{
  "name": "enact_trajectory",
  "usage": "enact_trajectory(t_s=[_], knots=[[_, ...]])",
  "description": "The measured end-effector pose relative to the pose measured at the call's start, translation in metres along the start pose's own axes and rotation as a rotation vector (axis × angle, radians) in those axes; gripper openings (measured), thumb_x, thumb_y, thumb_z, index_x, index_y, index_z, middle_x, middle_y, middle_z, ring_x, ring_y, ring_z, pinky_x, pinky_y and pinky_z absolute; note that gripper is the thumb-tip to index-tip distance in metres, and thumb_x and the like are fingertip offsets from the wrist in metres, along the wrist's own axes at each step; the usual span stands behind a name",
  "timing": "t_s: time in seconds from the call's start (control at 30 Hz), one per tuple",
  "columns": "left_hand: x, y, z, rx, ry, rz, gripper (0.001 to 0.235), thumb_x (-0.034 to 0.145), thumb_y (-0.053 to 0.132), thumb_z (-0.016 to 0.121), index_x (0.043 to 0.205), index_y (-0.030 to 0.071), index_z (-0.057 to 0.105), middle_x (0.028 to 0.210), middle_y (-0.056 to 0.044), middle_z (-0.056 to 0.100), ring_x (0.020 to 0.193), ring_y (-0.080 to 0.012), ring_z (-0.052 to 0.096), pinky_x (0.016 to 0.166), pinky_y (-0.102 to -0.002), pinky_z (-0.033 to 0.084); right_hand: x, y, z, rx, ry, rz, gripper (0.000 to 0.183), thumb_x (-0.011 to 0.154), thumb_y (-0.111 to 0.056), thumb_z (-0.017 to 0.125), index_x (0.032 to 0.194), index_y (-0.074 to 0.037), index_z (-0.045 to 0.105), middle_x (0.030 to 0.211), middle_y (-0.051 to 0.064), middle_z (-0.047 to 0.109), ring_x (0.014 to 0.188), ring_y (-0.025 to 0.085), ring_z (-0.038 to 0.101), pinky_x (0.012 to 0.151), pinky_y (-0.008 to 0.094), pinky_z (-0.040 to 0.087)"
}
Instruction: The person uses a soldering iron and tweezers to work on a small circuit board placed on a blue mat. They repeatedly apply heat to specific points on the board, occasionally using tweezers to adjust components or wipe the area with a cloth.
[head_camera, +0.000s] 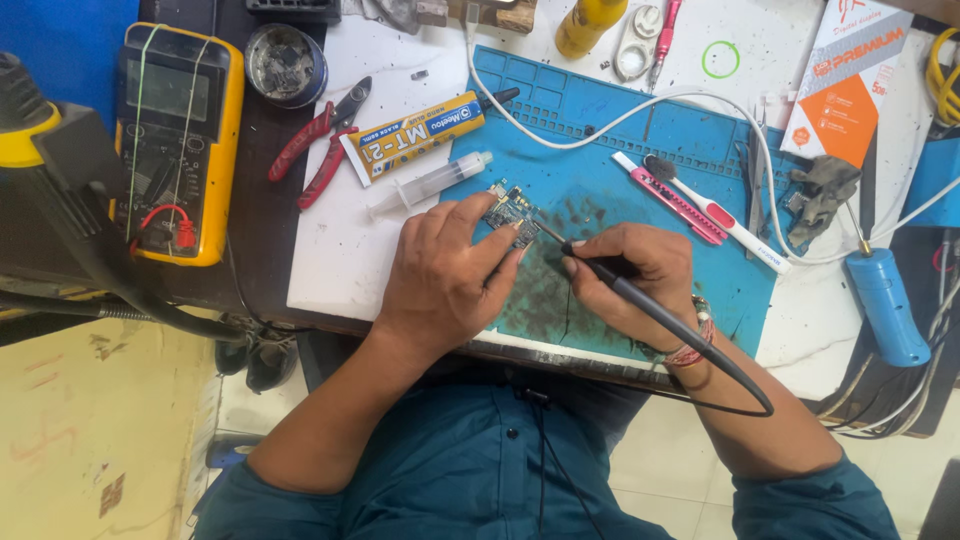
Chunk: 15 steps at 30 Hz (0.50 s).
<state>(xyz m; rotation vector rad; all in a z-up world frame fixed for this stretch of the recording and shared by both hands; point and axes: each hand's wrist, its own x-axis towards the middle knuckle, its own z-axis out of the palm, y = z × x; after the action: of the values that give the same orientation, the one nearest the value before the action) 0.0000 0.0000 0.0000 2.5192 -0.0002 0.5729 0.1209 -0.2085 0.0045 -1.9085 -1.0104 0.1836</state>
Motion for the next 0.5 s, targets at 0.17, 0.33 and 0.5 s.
enact_trajectory(t_s=[0.17, 0.33, 0.5], knots=[[0.0004, 0.0001, -0.0007, 0.000, 0.008, 0.004, 0.026, 0.092, 0.023, 0.077, 0.112, 0.008, 0.075, 0.130, -0.015, 0.061, 0.117, -0.0309, 0.059, 0.096, -0.042, 0.045, 0.0014, -0.0025, -0.0012, 0.003, -0.006, -0.015, 0.015, 0.081, -0.002, 0.082, 0.092, -0.001, 0.071, 0.083, 0.009, 0.074, 0.064, 0.012, 0.068, 0.058, 0.023, 0.050], [0.0005, 0.0003, -0.0008, 0.007, 0.006, 0.007, 0.026, 0.092, 0.023, 0.077, 0.113, 0.008, 0.075, 0.131, -0.015, 0.060, 0.117, -0.0309, 0.059, 0.096, -0.042, 0.045, 0.0027, -0.0013, -0.0024, 0.017, -0.025, -0.036, 0.015, 0.081, -0.002, 0.082, 0.092, -0.001, 0.072, 0.082, 0.008, 0.073, 0.064, 0.011, 0.068, 0.057, 0.023, 0.050], [0.0010, 0.0001, -0.0008, 0.011, 0.007, 0.011, 0.026, 0.092, 0.024, 0.077, 0.113, 0.008, 0.075, 0.130, -0.015, 0.060, 0.117, -0.0312, 0.059, 0.096, -0.042, 0.045, 0.0016, -0.0018, -0.0026, 0.021, -0.030, -0.017, 0.015, 0.081, -0.002, 0.082, 0.092, -0.001, 0.072, 0.080, 0.007, 0.072, 0.062, 0.010, 0.067, 0.056, 0.023, 0.049]])
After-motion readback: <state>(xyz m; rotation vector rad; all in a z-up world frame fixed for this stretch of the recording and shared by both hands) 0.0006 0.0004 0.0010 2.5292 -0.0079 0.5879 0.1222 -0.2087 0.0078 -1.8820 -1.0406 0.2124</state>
